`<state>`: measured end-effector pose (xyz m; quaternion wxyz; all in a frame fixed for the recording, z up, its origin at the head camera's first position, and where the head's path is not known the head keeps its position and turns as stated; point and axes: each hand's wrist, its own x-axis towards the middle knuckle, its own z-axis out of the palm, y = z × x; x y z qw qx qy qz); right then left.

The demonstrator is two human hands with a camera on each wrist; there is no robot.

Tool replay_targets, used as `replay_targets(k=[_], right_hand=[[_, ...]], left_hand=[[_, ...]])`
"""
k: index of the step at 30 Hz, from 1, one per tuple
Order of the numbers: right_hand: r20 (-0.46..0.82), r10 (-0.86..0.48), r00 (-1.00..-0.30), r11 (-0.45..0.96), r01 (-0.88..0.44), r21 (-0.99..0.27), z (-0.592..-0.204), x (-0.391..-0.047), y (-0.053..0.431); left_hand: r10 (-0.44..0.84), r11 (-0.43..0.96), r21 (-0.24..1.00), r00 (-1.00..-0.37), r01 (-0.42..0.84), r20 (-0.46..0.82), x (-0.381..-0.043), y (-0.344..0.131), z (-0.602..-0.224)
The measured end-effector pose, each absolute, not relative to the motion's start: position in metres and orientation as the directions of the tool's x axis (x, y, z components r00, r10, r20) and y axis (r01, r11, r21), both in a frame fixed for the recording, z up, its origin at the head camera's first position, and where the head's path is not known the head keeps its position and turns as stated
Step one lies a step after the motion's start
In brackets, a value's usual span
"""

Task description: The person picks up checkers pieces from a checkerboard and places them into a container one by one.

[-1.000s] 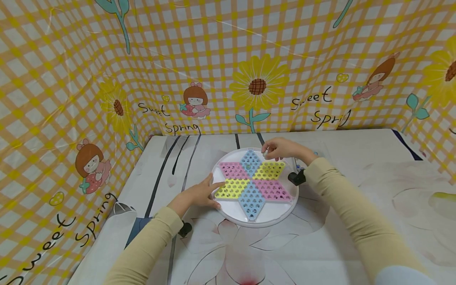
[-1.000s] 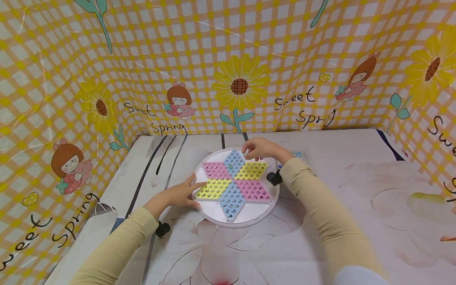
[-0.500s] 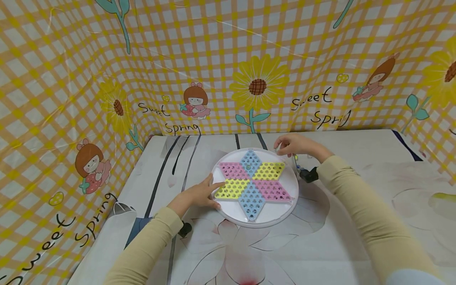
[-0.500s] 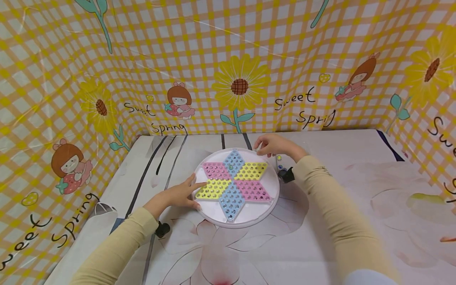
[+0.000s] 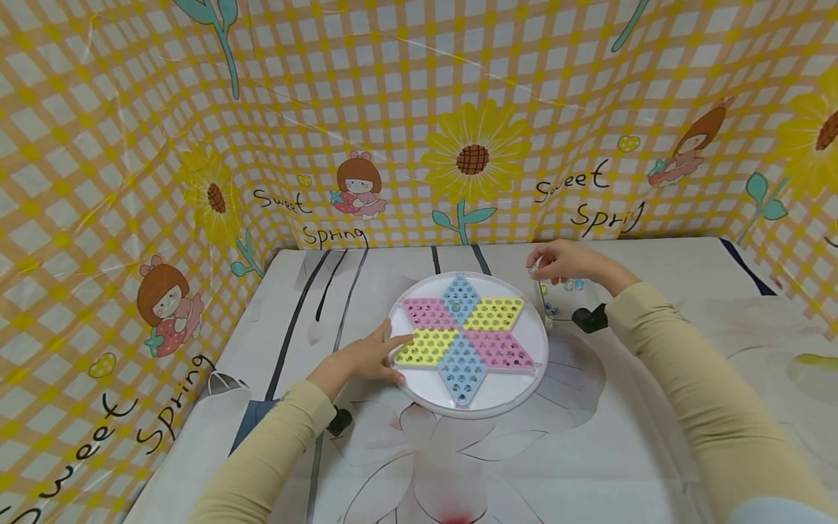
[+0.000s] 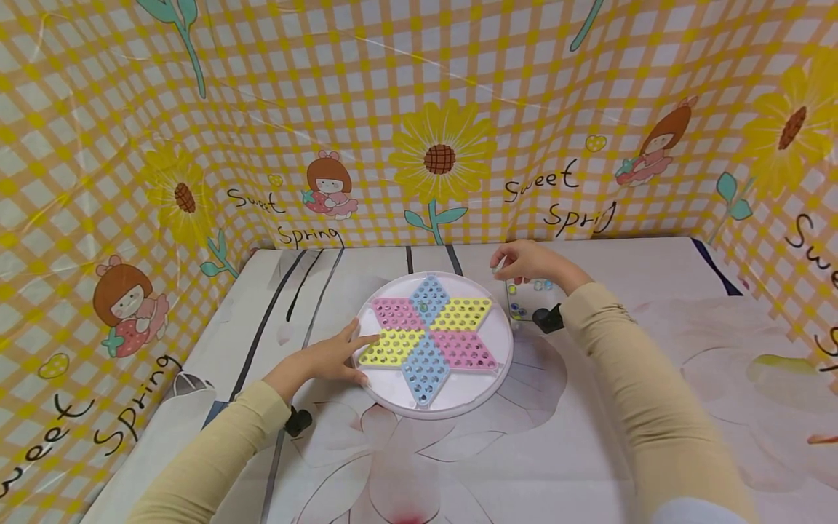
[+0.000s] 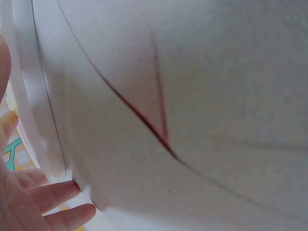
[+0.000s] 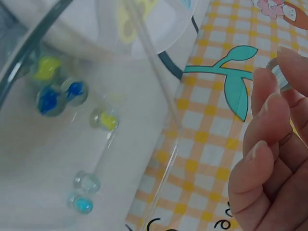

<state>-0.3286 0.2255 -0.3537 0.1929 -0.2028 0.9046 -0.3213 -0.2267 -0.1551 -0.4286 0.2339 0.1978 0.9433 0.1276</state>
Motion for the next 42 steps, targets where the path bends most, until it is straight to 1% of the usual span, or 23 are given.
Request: replay_targets(k=[6,27,42], right_hand=[[-0.22,-0.49,-0.844,0.714,-0.243,-0.656,-0.357,-0.33,0.235],[-0.267,-0.412,-0.871,0.764,-0.171,-0.622,-0.359,-0.325,0.275],[-0.297,-0.379,-0.876,0.792,-0.141,-0.594,-0.372,-0.327,0.295]], left_hand=[[0.437,0.888,0.335,-0.807,0.316,-0.396,-0.226,-0.157,-0.428],[0.431,0.889,0.337,-0.814,0.31,-0.389,-0.228,-0.157,-0.429],[0.434,0.889,0.334,-0.812,0.314,-0.39,-0.227,-0.157,-0.429]])
